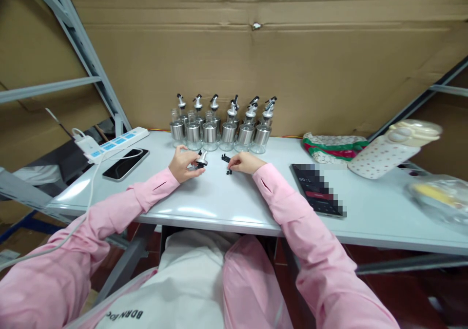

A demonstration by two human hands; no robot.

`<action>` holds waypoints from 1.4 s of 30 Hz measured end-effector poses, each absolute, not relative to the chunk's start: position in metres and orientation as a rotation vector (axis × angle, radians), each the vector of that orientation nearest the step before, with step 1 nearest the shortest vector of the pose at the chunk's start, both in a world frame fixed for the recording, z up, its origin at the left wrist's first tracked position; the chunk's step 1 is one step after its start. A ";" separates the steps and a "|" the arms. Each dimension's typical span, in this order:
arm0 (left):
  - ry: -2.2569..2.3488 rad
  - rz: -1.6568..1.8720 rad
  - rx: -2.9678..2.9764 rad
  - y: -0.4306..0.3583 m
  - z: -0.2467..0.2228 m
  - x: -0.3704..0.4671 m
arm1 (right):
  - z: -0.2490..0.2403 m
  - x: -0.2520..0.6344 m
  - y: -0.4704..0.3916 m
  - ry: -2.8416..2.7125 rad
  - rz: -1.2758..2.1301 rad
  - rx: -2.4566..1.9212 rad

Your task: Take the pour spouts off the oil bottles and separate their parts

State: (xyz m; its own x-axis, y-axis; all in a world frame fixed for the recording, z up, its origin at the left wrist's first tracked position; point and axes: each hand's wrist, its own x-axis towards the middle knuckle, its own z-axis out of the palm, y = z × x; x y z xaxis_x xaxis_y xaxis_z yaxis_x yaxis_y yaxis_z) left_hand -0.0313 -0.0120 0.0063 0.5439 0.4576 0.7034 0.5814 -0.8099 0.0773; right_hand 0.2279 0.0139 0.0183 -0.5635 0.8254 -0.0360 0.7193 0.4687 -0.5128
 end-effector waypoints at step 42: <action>-0.919 -1.046 -2.640 -0.008 0.000 -0.030 | 0.030 0.191 -0.019 -2.244 -0.076 -0.851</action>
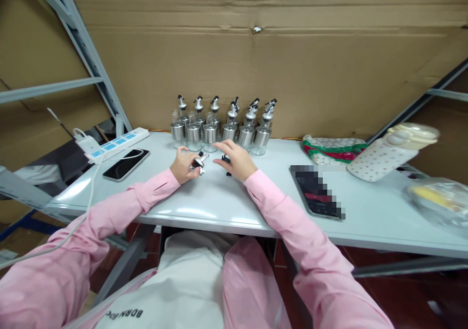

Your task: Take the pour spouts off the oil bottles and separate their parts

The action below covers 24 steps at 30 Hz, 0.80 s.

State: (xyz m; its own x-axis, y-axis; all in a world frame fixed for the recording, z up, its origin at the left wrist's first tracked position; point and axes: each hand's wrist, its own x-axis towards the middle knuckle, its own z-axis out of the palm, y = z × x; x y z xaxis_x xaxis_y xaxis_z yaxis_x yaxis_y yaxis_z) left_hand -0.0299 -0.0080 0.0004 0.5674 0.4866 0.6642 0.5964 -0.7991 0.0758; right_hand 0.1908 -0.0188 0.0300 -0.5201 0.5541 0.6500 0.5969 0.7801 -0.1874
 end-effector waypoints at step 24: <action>-0.789 -0.893 -2.455 -0.011 0.008 -0.032 | 0.024 0.156 -0.036 -1.656 1.570 -0.793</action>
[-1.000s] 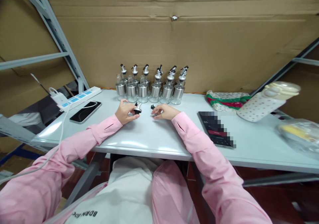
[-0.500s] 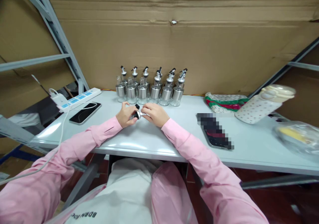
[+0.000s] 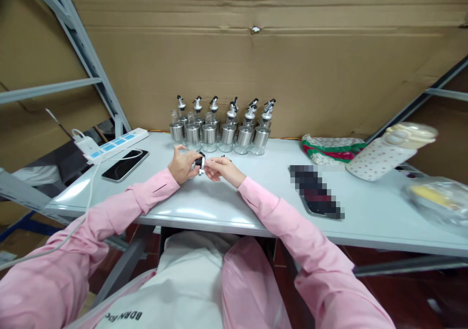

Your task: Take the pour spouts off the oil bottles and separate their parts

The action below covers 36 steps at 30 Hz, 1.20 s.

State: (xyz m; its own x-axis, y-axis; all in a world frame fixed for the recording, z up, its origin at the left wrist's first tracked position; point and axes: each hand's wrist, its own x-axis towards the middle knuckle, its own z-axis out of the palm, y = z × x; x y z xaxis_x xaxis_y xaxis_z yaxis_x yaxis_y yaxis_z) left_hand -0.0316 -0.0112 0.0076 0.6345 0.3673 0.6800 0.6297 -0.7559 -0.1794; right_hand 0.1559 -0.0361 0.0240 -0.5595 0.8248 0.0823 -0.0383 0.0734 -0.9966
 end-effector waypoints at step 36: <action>-0.692 -0.923 -2.508 -0.006 0.023 -0.035 | 0.029 0.148 -0.048 -1.831 1.384 -0.794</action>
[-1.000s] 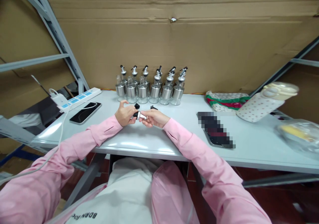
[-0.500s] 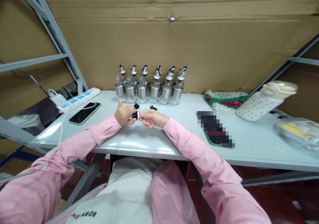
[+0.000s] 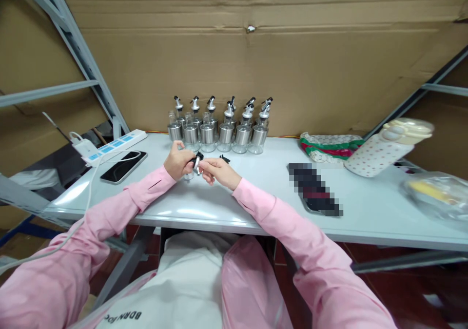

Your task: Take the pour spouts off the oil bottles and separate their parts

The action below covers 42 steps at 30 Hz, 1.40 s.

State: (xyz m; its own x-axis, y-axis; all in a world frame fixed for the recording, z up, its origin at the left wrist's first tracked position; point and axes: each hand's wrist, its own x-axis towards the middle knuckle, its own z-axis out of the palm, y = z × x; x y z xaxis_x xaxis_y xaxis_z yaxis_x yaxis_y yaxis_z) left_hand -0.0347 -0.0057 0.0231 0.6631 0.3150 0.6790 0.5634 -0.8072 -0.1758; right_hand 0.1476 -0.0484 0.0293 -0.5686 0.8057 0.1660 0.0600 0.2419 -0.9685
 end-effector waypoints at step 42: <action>-1.574 -0.711 -2.791 0.050 -0.016 -0.069 | 0.020 0.173 -0.024 -2.347 -0.156 -0.837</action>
State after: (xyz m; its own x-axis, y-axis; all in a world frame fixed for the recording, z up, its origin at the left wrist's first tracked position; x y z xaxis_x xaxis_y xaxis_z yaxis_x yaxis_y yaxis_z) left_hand -0.0693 0.0503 -0.0161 0.4491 0.8418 0.2993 0.7811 -0.5326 0.3260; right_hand 0.1734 -0.0240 0.0197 -0.5972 0.5293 0.6027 0.6043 0.7909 -0.0959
